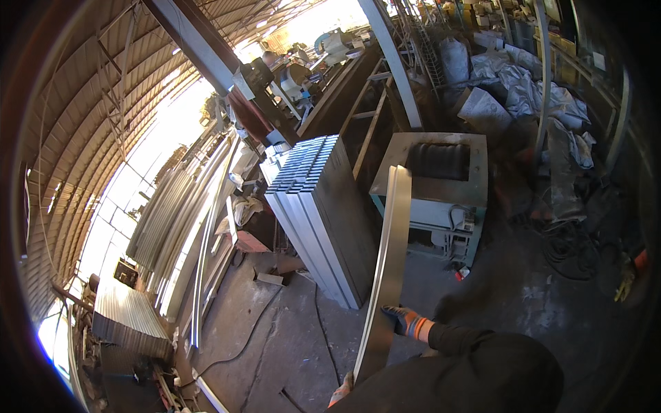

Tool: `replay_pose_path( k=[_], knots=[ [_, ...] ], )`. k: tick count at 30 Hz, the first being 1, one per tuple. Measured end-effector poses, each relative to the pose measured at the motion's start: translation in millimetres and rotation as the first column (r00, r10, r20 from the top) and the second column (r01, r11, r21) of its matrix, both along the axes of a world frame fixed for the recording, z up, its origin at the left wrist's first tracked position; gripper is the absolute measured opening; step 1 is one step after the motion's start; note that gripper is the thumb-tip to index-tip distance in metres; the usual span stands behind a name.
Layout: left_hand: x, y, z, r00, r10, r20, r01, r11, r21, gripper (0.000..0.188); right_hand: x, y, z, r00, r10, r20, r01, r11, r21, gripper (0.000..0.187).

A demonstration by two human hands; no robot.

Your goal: The person repeatedly sands long metal profiles on a stationary belt sander in a workshop. They handle each profile one at a time, sanding both sides, then place the finished pieces into a vertical stack nearby.

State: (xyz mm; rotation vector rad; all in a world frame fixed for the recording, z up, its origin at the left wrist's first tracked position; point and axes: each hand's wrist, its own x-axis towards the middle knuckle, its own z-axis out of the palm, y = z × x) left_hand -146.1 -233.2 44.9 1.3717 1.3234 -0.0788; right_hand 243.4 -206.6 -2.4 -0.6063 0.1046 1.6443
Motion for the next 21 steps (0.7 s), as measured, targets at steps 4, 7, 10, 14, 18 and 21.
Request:
replay_pose_path(
  k=[4, 7, 10, 14, 18, 21],
  knots=[
    [7.1, -8.8, 1.3, 0.999, -0.011, -0.033, 0.012, 0.999, 0.043, 0.076, 14.0, 19.2, 2.4, 0.981, -0.168, 0.101, 0.175, 0.982, -0.065, 0.029],
    [12.9, -8.0, 2.2, 0.999, -0.02, -0.041, 0.023, 0.998, 0.062, 0.075, 24.4, 49.1, 8.9, 0.812, -0.171, 0.558, 0.238, 0.97, -0.048, 0.044],
    [17.6, -9.9, 1.9, 0.999, -0.023, -0.044, 0.026, 0.997, 0.078, 0.074, 30.8, 64.0, 18.3, 0.613, -0.089, 0.785, 0.294, 0.948, -0.122, 0.067],
    [15.4, -11.4, 3.7, 0.999, -0.019, -0.046, 0.023, 0.996, 0.088, 0.073, 29.1, 70.8, 36.5, 0.533, 0.035, 0.845, 0.348, 0.902, -0.256, 0.092],
    [7.1, -13.4, 9.2, 0.998, -0.02, -0.061, 0.026, 0.995, 0.092, 0.073, 24.8, 72.4, 48.1, 0.503, 0.053, 0.863, 0.418, 0.859, -0.296, 0.094],
    [-1.5, -18.4, 13.7, 0.997, -0.016, -0.075, 0.023, 0.996, 0.09, 0.072, 34.0, 81.0, 44.8, 0.53, 0.027, 0.848, 0.408, 0.868, -0.283, 0.098]
  ],
)
